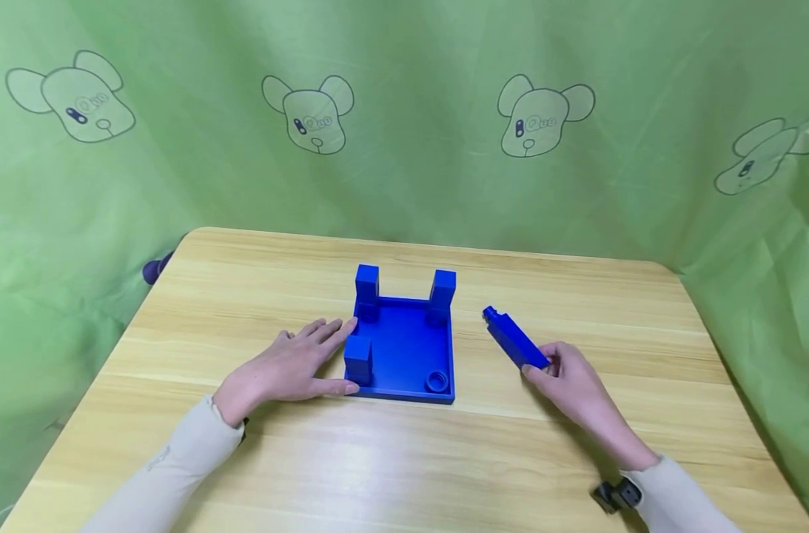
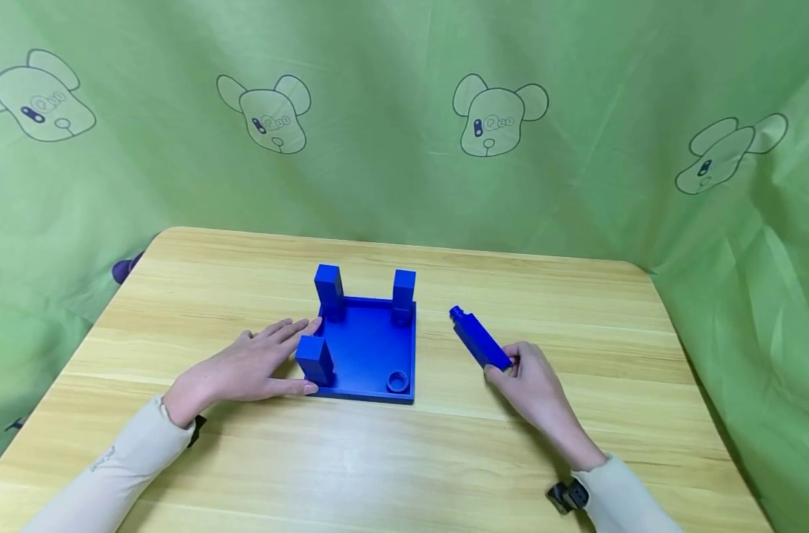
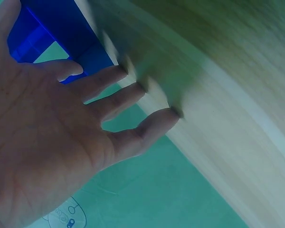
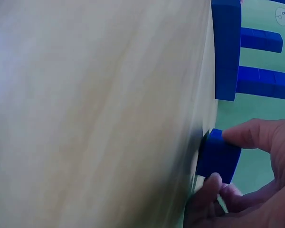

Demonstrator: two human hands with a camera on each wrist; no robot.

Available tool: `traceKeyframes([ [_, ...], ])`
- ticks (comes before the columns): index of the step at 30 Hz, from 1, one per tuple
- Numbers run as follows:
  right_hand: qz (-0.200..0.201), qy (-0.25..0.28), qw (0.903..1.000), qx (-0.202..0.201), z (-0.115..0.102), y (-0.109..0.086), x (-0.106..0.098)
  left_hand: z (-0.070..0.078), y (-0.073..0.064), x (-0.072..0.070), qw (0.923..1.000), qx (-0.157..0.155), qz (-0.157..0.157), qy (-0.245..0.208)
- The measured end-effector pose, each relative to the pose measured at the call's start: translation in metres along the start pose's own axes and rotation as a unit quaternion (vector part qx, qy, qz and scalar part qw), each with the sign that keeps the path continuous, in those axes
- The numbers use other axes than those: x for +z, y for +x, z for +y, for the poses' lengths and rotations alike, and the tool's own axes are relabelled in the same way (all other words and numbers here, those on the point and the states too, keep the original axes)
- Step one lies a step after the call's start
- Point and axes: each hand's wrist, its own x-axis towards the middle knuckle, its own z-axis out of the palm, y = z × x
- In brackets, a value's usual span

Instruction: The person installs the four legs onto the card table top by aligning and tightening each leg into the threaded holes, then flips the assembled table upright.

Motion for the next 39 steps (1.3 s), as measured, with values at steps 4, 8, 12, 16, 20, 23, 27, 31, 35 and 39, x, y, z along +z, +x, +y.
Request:
traceKeyframes([
  [4,0.023,0.002,0.9996,-0.015,0.001,-0.004,-0.002,0.000,0.000,0.001,1.0000,0.002,0.001,0.002],
  [8,0.058,0.013,0.9979,-0.024,-0.003,-0.008,-0.008,-0.001,0.000,0.001,1.0000,0.003,0.001,0.001],
  [12,0.088,0.041,0.9948,-0.030,-0.009,-0.010,-0.017,-0.001,0.000,0.001,1.0000,0.004,0.001,0.001],
  [16,0.115,0.053,0.9910,-0.043,-0.013,-0.012,-0.023,0.000,0.000,0.000,1.0000,0.005,0.003,0.002],
  [20,0.143,0.079,0.9853,-0.051,-0.016,-0.014,-0.024,0.000,0.000,0.000,1.0000,0.005,0.002,0.002],
  [23,0.152,0.129,0.9783,-0.057,-0.018,-0.014,-0.022,0.000,0.000,0.000,1.0000,0.005,0.002,0.003],
  [27,0.148,0.241,0.9575,-0.056,-0.023,-0.015,-0.021,0.001,0.000,0.000,1.0000,0.003,0.003,0.004],
  [31,0.130,0.343,0.9290,-0.047,-0.032,-0.021,-0.020,0.001,0.000,0.000,1.0000,0.004,0.002,0.006],
  [35,0.122,0.395,0.9083,-0.062,-0.047,-0.028,-0.016,0.000,0.000,0.000,1.0000,0.004,0.002,0.006],
  [39,0.124,0.411,0.8990,-0.089,-0.058,-0.034,-0.007,0.000,0.000,0.000,1.0000,0.003,0.002,0.005],
])
